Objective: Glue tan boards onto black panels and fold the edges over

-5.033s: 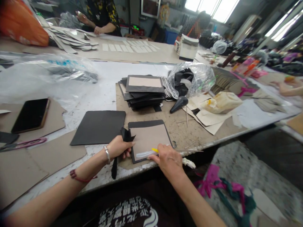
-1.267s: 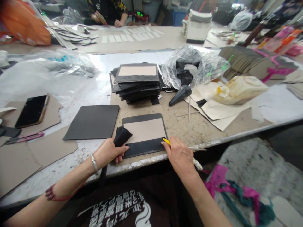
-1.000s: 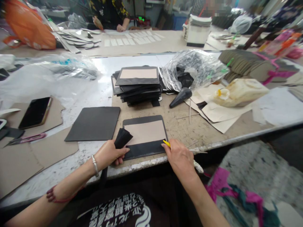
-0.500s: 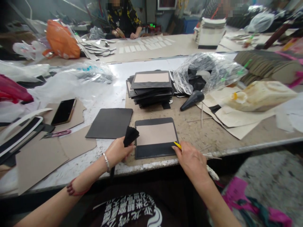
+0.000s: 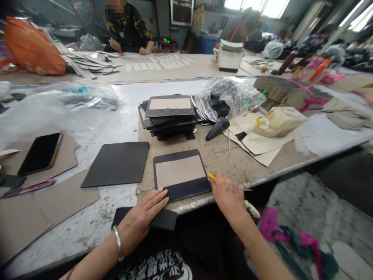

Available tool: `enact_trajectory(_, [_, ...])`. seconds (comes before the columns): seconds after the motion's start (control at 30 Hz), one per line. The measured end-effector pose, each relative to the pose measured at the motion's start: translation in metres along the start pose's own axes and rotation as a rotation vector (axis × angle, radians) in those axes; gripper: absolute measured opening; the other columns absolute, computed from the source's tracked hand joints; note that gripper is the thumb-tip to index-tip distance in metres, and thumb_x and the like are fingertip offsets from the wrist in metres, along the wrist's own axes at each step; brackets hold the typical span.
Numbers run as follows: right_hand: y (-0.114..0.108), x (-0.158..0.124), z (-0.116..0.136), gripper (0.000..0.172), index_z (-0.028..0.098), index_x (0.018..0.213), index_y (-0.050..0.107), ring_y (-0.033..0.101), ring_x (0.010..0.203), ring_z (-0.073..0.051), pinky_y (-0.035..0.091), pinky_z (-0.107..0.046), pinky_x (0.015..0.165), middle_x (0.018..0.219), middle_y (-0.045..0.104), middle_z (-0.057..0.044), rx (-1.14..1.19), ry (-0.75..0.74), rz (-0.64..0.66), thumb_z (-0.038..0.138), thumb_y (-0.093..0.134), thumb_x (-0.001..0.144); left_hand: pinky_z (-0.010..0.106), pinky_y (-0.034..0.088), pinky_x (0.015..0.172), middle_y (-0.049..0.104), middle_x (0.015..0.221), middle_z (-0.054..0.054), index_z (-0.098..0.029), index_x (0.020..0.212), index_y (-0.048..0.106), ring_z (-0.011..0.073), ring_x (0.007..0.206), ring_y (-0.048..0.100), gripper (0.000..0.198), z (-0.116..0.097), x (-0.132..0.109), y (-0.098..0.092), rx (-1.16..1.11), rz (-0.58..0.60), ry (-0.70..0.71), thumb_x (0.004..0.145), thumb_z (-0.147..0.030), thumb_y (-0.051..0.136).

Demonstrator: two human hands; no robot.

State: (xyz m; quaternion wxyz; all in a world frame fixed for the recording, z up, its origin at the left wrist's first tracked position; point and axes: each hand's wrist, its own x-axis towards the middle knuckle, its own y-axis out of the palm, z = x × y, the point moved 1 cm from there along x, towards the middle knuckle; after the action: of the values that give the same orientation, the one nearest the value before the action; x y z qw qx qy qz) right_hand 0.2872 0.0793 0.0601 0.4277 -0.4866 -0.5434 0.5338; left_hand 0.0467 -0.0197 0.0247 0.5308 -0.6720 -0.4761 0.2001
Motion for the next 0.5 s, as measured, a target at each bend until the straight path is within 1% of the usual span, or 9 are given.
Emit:
enact_trajectory(0.07, [-0.003,0.0,0.008,0.015,0.019,0.081,0.05,0.062,0.067,-0.018,0.032,-0.024,0.052,0.073,0.064,-0.005,-0.019,-0.022,-0.062,0.03,0.043,0.088,0.041,0.041,0.098,0.052,0.127,0.013,-0.013,0.122,0.047,0.0201,0.125,0.036,0.069,0.0,-0.001,0.002,0.017,-0.042,0.025,0.059,0.008,0.03])
enact_trajectory(0.17, [0.0,-0.001,0.028,0.013,0.018,0.081,0.051,0.062,0.069,-0.018,0.034,-0.024,0.052,0.075,0.063,-0.005,-0.041,-0.111,-0.121,0.027,0.045,0.087,0.041,0.043,0.096,0.053,0.126,0.012,-0.013,0.124,0.045,0.0204,0.125,0.037,0.071,0.0,-0.002,0.005,0.047,-0.119,0.048,0.059,0.009,0.029])
enact_trajectory(0.23, [0.005,0.0,0.039,0.011,0.018,0.08,0.053,0.061,0.069,-0.019,0.035,-0.025,0.052,0.074,0.063,-0.007,-0.079,-0.167,-0.122,0.021,0.045,0.086,0.041,0.045,0.095,0.052,0.127,0.012,-0.015,0.131,0.038,0.021,0.125,0.037,0.076,0.002,-0.004,0.008,0.069,-0.156,0.059,0.059,0.009,0.028])
enact_trajectory(0.3, [0.01,0.002,0.04,0.014,0.018,0.081,0.054,0.061,0.069,-0.02,0.036,-0.025,0.052,0.074,0.063,-0.008,-0.121,-0.195,-0.101,0.014,0.041,0.086,0.04,0.046,0.094,0.05,0.128,0.011,-0.017,0.137,0.026,0.0216,0.124,0.037,0.082,0.004,-0.005,0.01,0.102,-0.16,0.081,0.06,0.009,0.028])
enact_trajectory(0.33, [0.011,0.004,0.037,0.018,0.017,0.082,0.055,0.061,0.07,-0.02,0.038,-0.025,0.052,0.074,0.063,-0.008,-0.138,-0.178,-0.086,0.01,0.039,0.086,0.039,0.046,0.094,0.05,0.129,0.011,-0.017,0.139,0.019,0.0218,0.124,0.038,0.084,0.006,-0.005,0.011,0.121,-0.15,0.094,0.06,0.009,0.029])
enact_trajectory(0.4, [0.009,0.005,0.026,0.023,0.016,0.083,0.055,0.061,0.072,-0.021,0.041,-0.026,0.056,0.077,0.063,-0.01,-0.145,-0.085,-0.047,0.003,0.036,0.084,0.037,0.045,0.095,0.051,0.128,0.011,-0.017,0.141,0.008,0.022,0.124,0.038,0.087,0.011,-0.006,0.014,0.147,-0.143,0.122,0.061,0.01,0.028])
enact_trajectory(0.5, [-0.002,-0.002,0.013,0.025,0.013,0.085,0.056,0.061,0.08,-0.023,0.045,-0.032,0.065,0.084,0.062,-0.014,-0.009,0.049,0.026,0.001,0.034,0.082,0.035,0.046,0.095,0.052,0.126,0.009,-0.02,0.14,0.003,0.0215,0.121,0.043,0.088,0.019,-0.008,0.022,0.136,-0.151,0.151,0.062,0.011,0.028])
